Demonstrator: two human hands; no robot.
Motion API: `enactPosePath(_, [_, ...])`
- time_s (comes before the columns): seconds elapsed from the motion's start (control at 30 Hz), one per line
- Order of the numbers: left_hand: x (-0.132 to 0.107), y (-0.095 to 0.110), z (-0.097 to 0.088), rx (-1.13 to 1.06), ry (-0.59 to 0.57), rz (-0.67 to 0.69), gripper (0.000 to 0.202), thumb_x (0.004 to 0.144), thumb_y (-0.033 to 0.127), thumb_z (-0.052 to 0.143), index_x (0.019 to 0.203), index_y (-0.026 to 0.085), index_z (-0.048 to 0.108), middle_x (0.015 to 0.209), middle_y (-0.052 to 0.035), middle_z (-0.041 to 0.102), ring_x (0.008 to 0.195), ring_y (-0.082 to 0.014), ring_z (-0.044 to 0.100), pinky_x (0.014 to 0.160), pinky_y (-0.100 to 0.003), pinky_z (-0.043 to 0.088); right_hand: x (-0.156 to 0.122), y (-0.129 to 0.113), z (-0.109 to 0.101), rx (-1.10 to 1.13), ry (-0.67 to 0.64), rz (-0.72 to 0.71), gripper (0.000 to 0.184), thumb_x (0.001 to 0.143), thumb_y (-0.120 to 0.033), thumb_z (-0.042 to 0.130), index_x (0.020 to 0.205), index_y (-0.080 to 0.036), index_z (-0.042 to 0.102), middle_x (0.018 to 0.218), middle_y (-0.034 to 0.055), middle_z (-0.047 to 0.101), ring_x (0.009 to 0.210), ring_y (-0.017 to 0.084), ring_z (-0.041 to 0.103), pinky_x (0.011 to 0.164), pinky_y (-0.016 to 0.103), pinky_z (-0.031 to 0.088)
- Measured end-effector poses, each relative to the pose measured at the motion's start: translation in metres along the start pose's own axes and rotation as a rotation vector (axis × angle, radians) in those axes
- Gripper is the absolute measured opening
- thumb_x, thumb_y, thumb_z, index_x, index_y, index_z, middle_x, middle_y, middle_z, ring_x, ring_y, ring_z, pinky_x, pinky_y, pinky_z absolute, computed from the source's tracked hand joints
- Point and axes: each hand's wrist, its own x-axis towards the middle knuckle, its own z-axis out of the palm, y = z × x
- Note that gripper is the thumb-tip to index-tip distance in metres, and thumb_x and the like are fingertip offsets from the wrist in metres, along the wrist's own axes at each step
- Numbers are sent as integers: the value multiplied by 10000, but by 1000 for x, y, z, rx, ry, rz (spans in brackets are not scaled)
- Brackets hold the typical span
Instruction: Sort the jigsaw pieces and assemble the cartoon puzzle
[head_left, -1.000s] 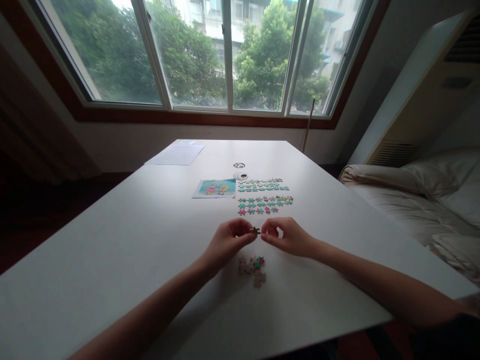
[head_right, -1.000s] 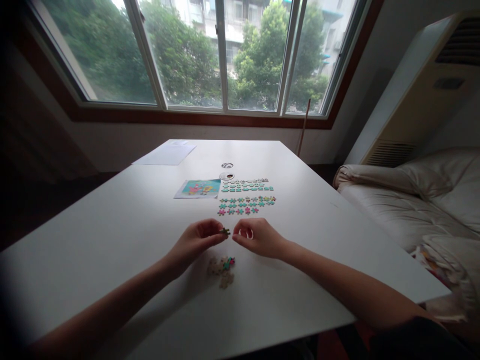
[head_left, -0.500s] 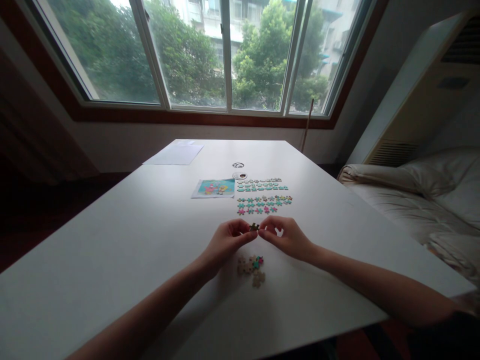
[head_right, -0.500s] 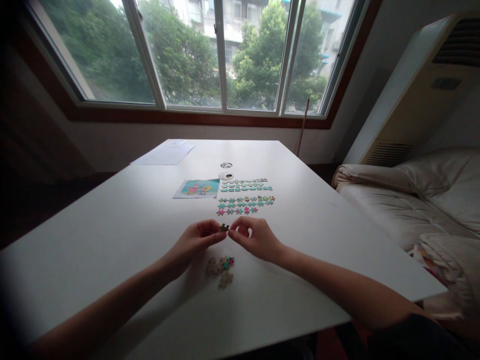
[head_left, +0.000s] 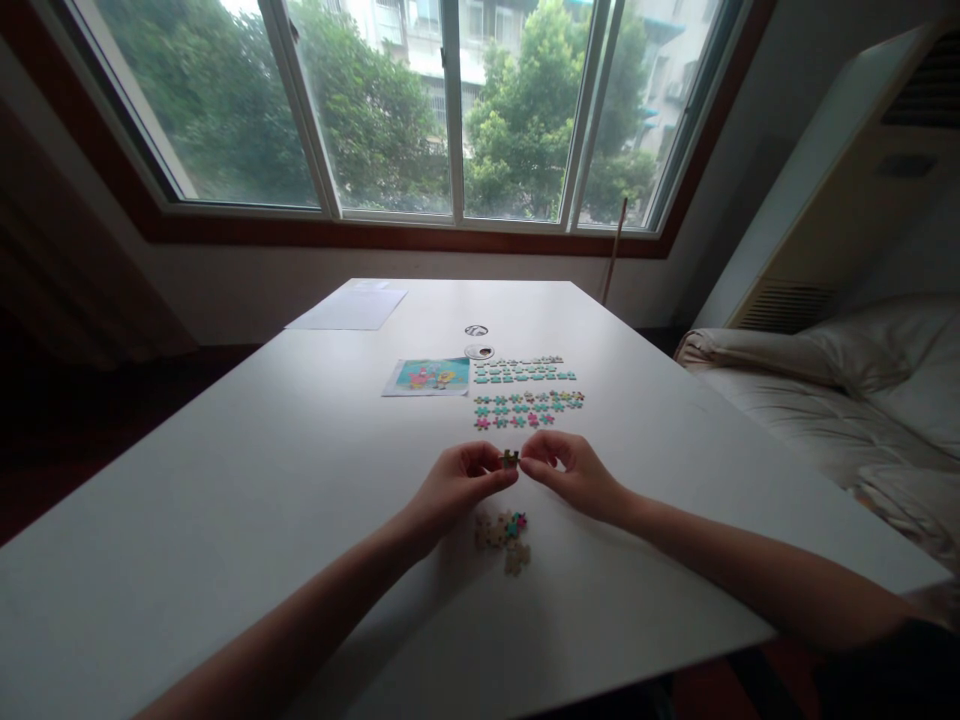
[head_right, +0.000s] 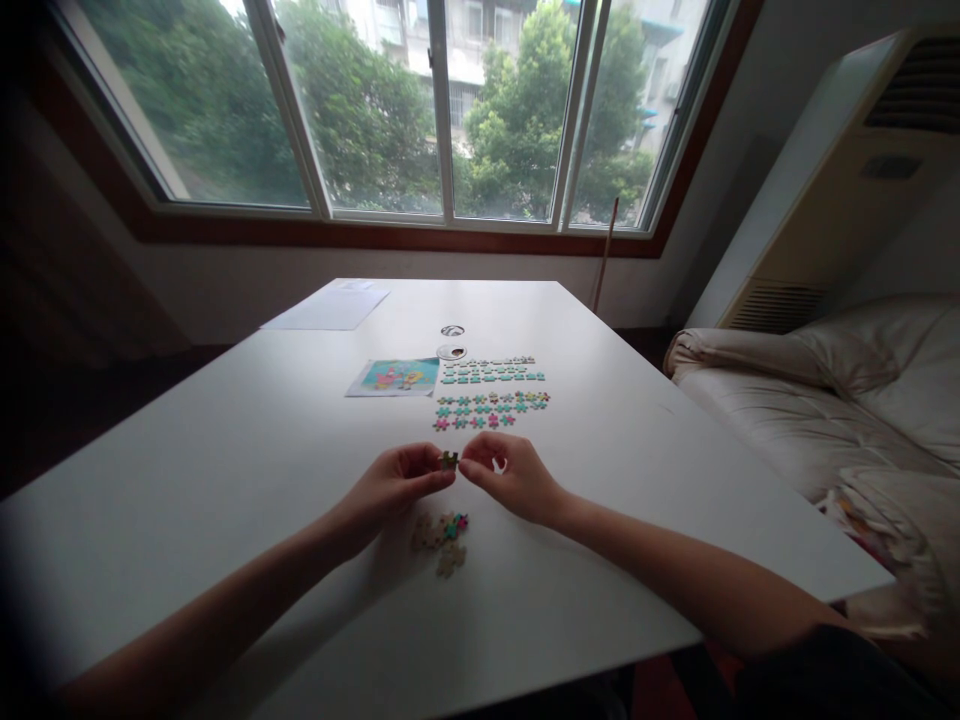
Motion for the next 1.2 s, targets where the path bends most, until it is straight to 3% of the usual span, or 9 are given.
enactPosePath(0.3, [3,-1,-16,323,22,104,184,691,320,645,719,139,625,658,-4,588,577,-109,485,550,-223,363,19,31,-32,67,192,6,176,763,-316,573,697,-155,549,614,-24,475,583,96,417,564,234,354])
enactPosePath(0.57, [5,-2,-16,355,27,109,183,696,323,634,712,142,621,652,-9,594,579,-117,496,543,-223,373,21,37,-36,43,138,10,208,764,-345,562,687,-154,532,617,-26,449,567,87,401,543,221,343])
enactPosePath(0.73, [5,-3,-18,343,30,101,187,688,328,634,699,142,619,649,-13,599,588,-124,509,552,-229,381,39,47,-51,-159,25,5,199,761,-332,547,709,-143,584,608,-20,513,564,86,426,545,216,344])
enactPosePath(0.8, [5,-3,-18,340,31,93,193,684,332,634,699,140,617,647,-13,600,581,-122,507,547,-228,379,57,62,-67,-273,34,57,195,746,-322,548,720,-138,607,619,-13,549,576,90,451,558,215,352])
enactPosePath(0.87, [5,-3,-19,340,31,91,193,682,332,633,699,140,615,644,-11,600,572,-120,503,541,-227,376,77,80,-87,-354,28,235,206,724,-329,560,743,-137,629,642,-4,578,585,94,473,559,210,363])
enactPosePath(1.03, [8,-5,-22,341,33,105,175,684,317,628,699,143,617,641,-8,596,578,-120,501,546,-227,369,116,129,-133,-431,47,430,216,734,-279,530,757,-109,661,642,33,611,536,89,474,522,204,367])
enactPosePath(1.2, [9,-7,-25,358,34,109,180,695,325,618,707,145,615,637,-6,590,567,-118,498,530,-221,369,131,159,-150,-542,67,553,165,672,-263,620,705,-111,676,641,49,624,587,120,514,540,218,364])
